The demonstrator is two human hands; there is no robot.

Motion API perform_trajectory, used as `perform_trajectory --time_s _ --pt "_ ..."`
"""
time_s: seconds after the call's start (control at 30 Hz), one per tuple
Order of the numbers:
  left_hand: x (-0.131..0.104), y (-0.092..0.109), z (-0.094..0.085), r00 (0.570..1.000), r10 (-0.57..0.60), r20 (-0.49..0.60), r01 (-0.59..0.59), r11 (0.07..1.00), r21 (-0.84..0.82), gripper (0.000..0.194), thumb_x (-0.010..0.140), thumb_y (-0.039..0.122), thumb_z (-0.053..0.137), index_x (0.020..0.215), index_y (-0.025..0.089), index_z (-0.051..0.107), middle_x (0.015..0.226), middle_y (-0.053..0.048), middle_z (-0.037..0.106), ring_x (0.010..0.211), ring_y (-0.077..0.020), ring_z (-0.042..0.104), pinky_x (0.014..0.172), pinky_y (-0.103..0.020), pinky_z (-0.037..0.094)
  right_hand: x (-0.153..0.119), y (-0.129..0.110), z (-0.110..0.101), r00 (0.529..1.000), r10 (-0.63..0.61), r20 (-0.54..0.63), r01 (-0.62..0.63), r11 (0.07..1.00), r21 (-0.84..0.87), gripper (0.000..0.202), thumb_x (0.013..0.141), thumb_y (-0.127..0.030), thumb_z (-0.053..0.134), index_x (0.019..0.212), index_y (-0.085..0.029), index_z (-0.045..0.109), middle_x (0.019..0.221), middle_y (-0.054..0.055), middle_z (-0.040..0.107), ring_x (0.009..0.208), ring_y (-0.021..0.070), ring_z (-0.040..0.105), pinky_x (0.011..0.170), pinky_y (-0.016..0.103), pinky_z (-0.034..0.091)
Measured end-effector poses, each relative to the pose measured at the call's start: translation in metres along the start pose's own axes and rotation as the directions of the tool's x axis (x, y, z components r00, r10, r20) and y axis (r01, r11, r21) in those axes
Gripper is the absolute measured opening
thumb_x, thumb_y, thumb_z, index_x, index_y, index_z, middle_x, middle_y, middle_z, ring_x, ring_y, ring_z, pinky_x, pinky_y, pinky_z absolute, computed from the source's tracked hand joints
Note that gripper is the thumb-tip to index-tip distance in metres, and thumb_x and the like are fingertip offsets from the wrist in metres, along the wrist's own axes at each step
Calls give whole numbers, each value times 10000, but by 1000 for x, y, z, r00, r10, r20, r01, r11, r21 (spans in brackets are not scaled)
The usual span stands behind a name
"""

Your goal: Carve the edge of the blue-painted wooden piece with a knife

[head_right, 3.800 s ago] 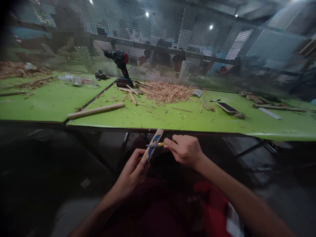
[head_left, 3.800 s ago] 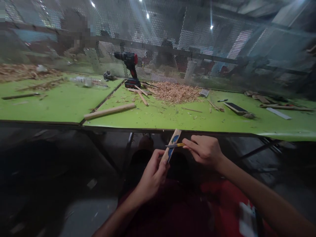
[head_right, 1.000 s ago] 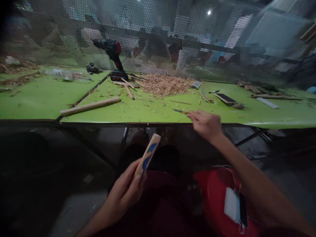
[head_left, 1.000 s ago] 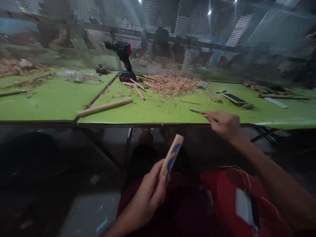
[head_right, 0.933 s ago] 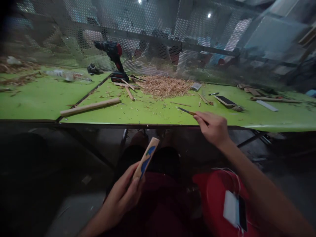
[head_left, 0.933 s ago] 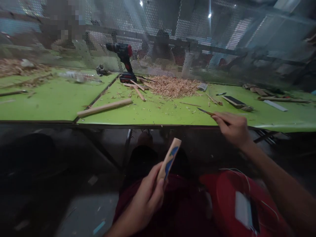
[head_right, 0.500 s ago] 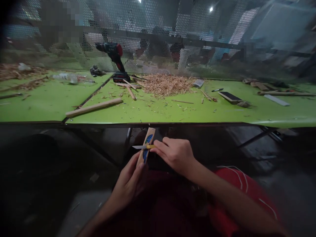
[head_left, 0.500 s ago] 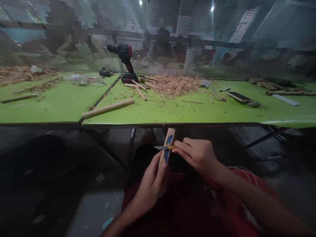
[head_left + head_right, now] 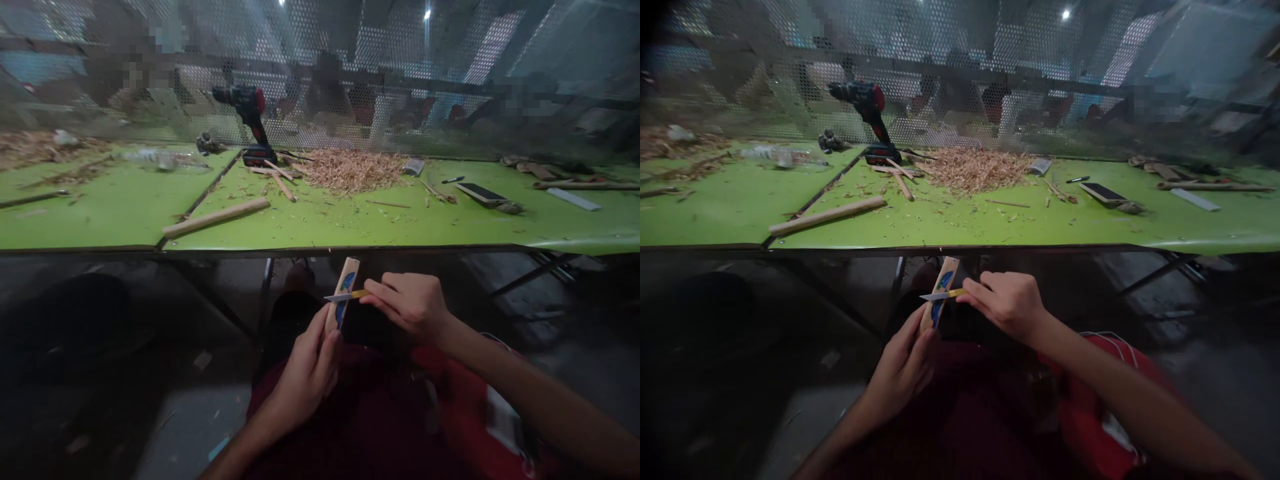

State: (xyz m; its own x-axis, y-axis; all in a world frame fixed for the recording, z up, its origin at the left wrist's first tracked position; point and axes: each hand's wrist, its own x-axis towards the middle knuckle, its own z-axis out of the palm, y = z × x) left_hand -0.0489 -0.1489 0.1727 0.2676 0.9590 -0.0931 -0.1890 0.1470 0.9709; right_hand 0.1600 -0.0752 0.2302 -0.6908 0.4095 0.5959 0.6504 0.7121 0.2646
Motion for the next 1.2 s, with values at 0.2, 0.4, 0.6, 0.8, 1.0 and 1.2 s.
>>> perform_trajectory --time_s 0.2,0.4,0.6,0.8,1.0,1.2 --pt "0 3 -3 994 -15 105 7 997 83 598 954 469 437 1477 202 318 652 55 416 416 -49 315 403 -189 357 5 17 -1 994 -107 -26 105 992 -71 257 937 -424 567 904 -219 719 580 -21 546 508 97 403 527 291 251" --pt "-2 -3 -1 990 9 144 -23 996 90 591 988 455 365 1496 184 232 609 81 367 385 -43 326 376 -175 321 4 23 -4 987 -159 -26 157 986 -53 229 931 -405 585 883 -218 709 572 -27 532 522 95 393 528 288 232" --pt "-4 1 -3 990 -1 140 -9 998 68 600 976 468 396 1493 194 261 603 78 375 396 -46 322 384 -173 326 10 28 -6 980 -197 -20 194 977 -88 236 924 -416 591 872 -224 717 567 -27 538 519 102 386 534 291 237" --pt "-6 11 -4 989 -35 145 23 996 86 632 971 484 394 1507 192 233 605 78 357 403 -49 320 388 -175 325 13 30 -6 977 -212 -7 211 975 -72 217 923 -428 588 890 -244 696 566 -34 527 515 101 376 528 297 237" --pt "-7 10 -6 985 -15 175 -1 996 88 626 975 475 387 1507 179 239 571 86 359 382 -47 316 375 -165 324 15 38 -7 964 -264 -35 258 958 -123 262 926 -438 585 852 -228 724 525 -35 519 491 90 394 513 282 244" --pt "-26 -1 -7 988 -54 144 33 989 147 512 948 448 471 1408 226 437 627 42 463 450 -66 401 395 -169 353 5 99 -27 957 77 -279 -120 983 -139 185 917 -258 616 875 -132 745 750 82 737 641 138 645 564 229 408"
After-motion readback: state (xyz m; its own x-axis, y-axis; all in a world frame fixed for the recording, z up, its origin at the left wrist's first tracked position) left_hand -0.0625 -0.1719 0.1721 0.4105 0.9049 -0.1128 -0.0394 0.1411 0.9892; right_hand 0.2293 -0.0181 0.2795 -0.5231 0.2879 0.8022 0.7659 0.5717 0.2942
